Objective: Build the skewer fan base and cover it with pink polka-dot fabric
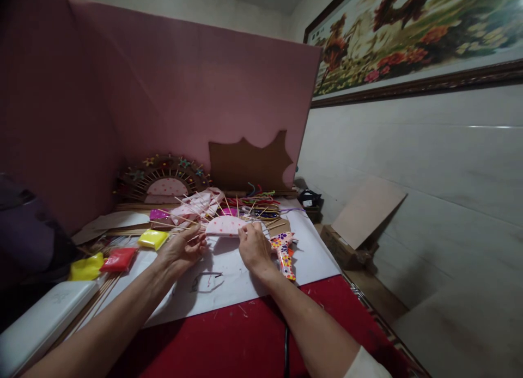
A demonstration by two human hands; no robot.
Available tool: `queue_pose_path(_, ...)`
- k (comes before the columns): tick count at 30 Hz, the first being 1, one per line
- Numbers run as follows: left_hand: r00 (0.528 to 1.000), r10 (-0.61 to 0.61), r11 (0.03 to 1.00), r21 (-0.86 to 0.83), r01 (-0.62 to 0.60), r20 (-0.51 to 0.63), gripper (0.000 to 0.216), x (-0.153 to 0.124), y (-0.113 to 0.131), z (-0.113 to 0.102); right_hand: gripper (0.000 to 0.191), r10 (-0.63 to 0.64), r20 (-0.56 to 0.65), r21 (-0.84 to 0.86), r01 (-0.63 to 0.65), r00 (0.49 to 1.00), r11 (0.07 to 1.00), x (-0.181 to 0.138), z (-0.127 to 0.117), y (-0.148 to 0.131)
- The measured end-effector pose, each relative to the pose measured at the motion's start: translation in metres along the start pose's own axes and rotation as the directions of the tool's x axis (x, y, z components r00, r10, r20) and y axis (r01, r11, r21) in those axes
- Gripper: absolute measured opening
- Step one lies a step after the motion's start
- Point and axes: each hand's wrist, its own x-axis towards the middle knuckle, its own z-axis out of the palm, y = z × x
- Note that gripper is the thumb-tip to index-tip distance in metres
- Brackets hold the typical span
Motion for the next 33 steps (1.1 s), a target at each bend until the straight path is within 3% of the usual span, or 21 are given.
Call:
queue_pose_path(8,0.979,0.202,0.977,-0.076,-0.200,0.019,0.010,-0.002,0.001,0.004,0.018,-0.010,-0.078,0.205,0.026,0.997,0.978,-0.002,-0.003,-0.004)
queue_pose_path(11,0.968,0.252,0.955,-0.165,-0.246,0.019,0.017,-0.006,0.012,0.003,0.030,0.012,-0.036,0.338,0.001,0.999,0.941,-0.008,-0.004,-0.011)
queue_pose_path(15,0.971,0.240,0.943,-0.243,-0.228,0.021,0.021,-0.012,0.025,0.003,0.039,-0.019,0.176,0.568,-0.086,0.984,0.818,-0.013,0.000,-0.019)
queue_pose_path(17,0.977,0.210,0.947,-0.258,-0.194,0.036,0.022,-0.014,0.028,0.003,0.039,-0.050,0.225,0.671,-0.118,0.973,0.732,-0.011,0.002,-0.020)
queue_pose_path(24,0.981,0.163,0.954,-0.268,-0.131,0.101,0.021,-0.016,0.025,0.005,0.044,-0.092,0.165,0.863,-0.098,0.982,0.495,-0.001,-0.011,-0.024)
queue_pose_path(33,0.955,0.210,0.957,-0.247,-0.156,0.211,0.018,-0.015,0.015,0.005,0.043,0.017,0.151,0.915,-0.147,0.988,0.376,0.000,-0.023,-0.029)
